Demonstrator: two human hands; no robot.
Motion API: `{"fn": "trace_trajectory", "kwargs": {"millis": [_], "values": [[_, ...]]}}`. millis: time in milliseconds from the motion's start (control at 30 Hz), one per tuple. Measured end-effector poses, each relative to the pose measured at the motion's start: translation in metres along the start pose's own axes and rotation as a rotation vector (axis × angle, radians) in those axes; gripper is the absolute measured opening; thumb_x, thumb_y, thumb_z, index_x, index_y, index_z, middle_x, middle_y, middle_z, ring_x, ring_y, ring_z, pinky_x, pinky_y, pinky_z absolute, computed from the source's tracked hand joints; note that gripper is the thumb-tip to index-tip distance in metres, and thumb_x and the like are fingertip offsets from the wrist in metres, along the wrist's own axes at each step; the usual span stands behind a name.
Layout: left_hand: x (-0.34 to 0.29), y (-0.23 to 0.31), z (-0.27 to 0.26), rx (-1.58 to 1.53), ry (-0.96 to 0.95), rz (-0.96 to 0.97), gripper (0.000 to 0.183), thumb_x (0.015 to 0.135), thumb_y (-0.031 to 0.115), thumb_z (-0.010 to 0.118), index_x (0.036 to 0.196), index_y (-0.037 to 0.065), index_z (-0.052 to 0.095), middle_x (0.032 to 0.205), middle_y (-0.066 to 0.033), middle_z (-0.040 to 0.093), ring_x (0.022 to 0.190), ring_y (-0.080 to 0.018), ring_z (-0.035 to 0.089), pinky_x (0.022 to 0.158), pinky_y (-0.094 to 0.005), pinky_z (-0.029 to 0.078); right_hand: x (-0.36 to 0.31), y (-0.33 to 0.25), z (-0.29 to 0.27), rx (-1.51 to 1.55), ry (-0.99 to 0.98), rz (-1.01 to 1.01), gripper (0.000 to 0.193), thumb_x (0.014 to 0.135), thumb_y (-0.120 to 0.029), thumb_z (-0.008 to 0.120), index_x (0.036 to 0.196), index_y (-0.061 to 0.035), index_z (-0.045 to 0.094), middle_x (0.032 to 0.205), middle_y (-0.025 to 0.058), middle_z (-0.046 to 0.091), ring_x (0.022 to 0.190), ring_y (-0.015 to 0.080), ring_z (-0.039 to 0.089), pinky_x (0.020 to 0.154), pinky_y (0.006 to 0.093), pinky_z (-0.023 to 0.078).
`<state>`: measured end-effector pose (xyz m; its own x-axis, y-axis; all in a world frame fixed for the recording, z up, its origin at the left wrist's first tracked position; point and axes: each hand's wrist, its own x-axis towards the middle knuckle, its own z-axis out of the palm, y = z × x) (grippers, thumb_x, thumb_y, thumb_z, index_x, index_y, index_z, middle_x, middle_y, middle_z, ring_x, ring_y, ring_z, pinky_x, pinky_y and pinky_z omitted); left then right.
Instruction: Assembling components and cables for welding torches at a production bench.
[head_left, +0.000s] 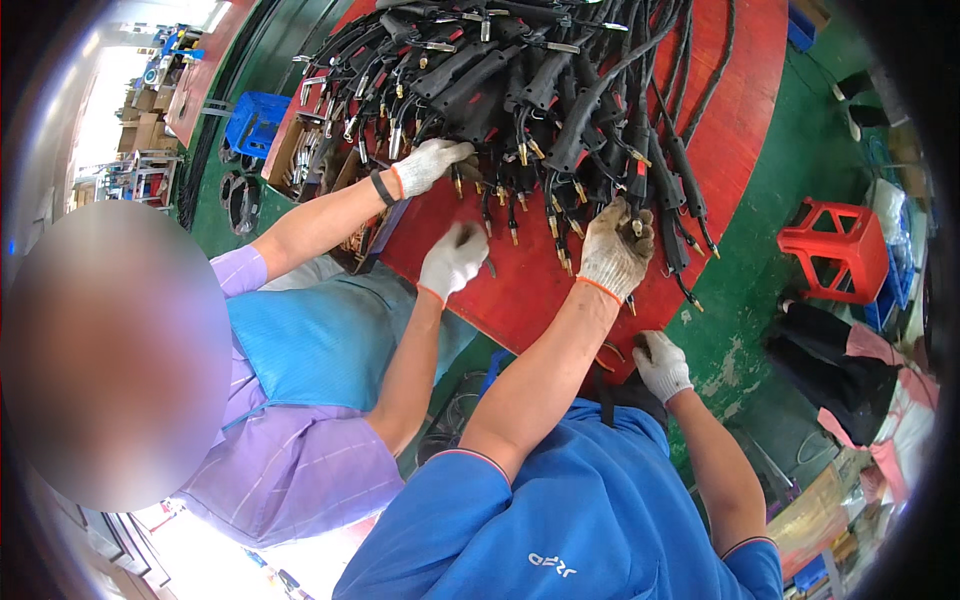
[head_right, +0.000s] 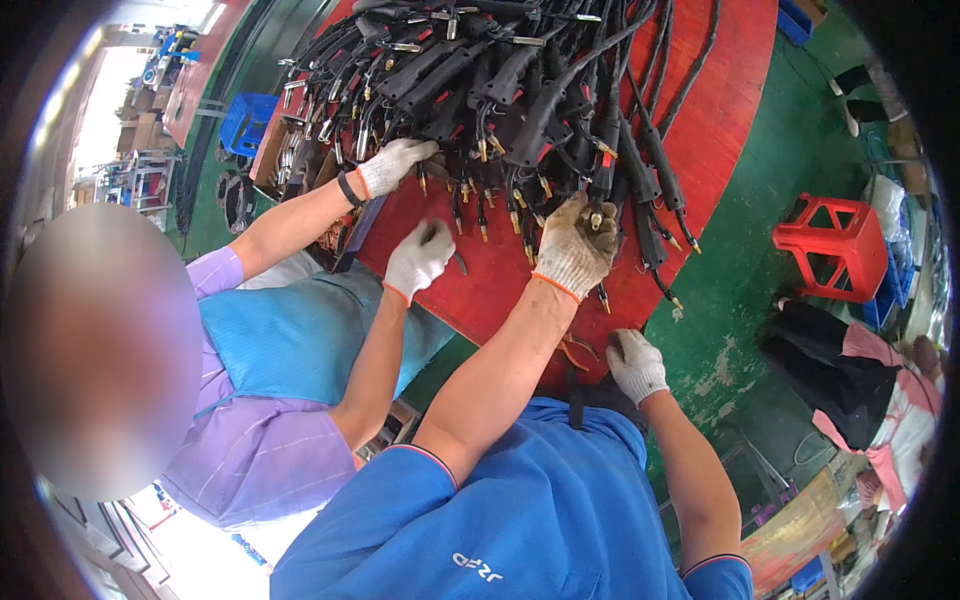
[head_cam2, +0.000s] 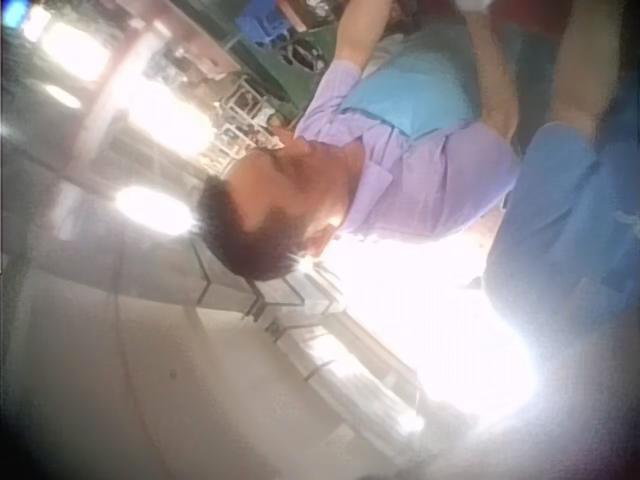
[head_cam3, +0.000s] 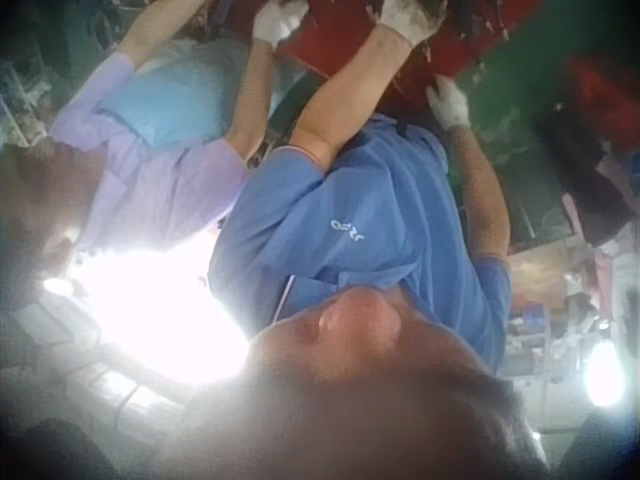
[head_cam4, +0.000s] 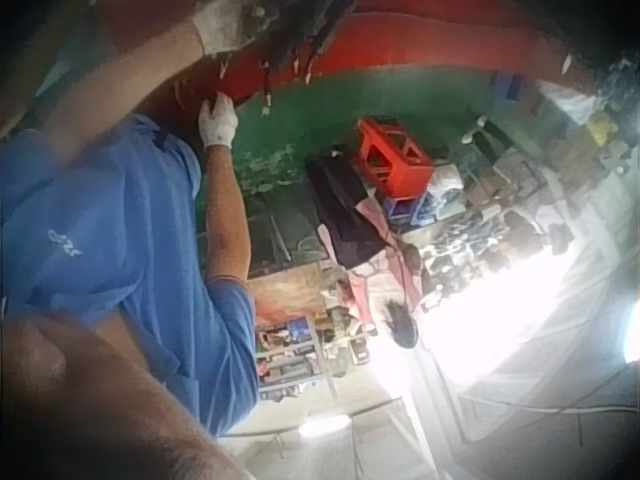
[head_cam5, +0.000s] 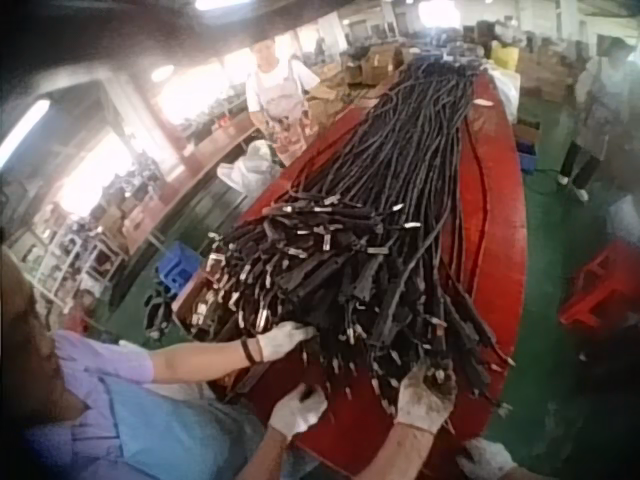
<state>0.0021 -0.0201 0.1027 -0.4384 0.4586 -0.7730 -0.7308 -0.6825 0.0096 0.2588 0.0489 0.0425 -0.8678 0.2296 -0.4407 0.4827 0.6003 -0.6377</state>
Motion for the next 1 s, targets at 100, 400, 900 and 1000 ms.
{"fn": "trace_trajectory", "kwargs": {"millis": [100,400,900,1000], "values": [[0.0005,-0.0005,0.0002,0.001,-0.008,-0.004,0.017,0.111,0.023,0.065,0.101,0.010,0.064,0.087,-0.0114,0.074,0.067,-0.0197,0.070,0.058,-0.0287,0.062,0.0006,0.0031,0.0020,-0.033,0.000,0.009,0.032,0.098,-0.023,0.070,0.124,-0.0059,0.072,0.120,0.0197,0.076,0.113,0.0405,0.075,0.098,0.0500,0.060],[0.0038,0.0001,-0.0042,0.040,-0.023,-0.025,0.020,0.112,0.028,0.062,0.099,0.012,0.064,0.085,-0.0111,0.074,0.065,-0.0185,0.069,0.053,-0.0274,0.059,0.0006,-0.0009,-0.0019,-0.010,-0.026,0.030,0.031,0.099,-0.025,0.069,0.124,-0.0063,0.073,0.121,0.0195,0.076,0.114,0.0406,0.074,0.099,0.0497,0.060],[0.0024,-0.0003,-0.0043,0.033,-0.030,-0.020,0.020,0.112,0.027,0.063,0.102,0.010,0.065,0.087,-0.0117,0.073,0.067,-0.0195,0.070,0.055,-0.0284,0.062,0.0009,0.0005,-0.0002,0.005,-0.007,0.017,0.030,0.099,-0.024,0.069,0.123,-0.0071,0.074,0.119,0.0193,0.076,0.113,0.0405,0.074,0.098,0.0495,0.060],[0.0033,-0.0012,-0.0037,0.020,-0.026,-0.010,0.021,0.112,0.026,0.063,0.100,0.009,0.065,0.087,-0.0121,0.073,0.069,-0.0205,0.071,0.056,-0.0289,0.062,0.0010,0.0024,0.0011,-0.015,-0.002,0.017,0.030,0.099,-0.024,0.069,0.123,-0.0069,0.074,0.119,0.0193,0.076,0.112,0.0406,0.075,0.098,0.0495,0.060]]}}
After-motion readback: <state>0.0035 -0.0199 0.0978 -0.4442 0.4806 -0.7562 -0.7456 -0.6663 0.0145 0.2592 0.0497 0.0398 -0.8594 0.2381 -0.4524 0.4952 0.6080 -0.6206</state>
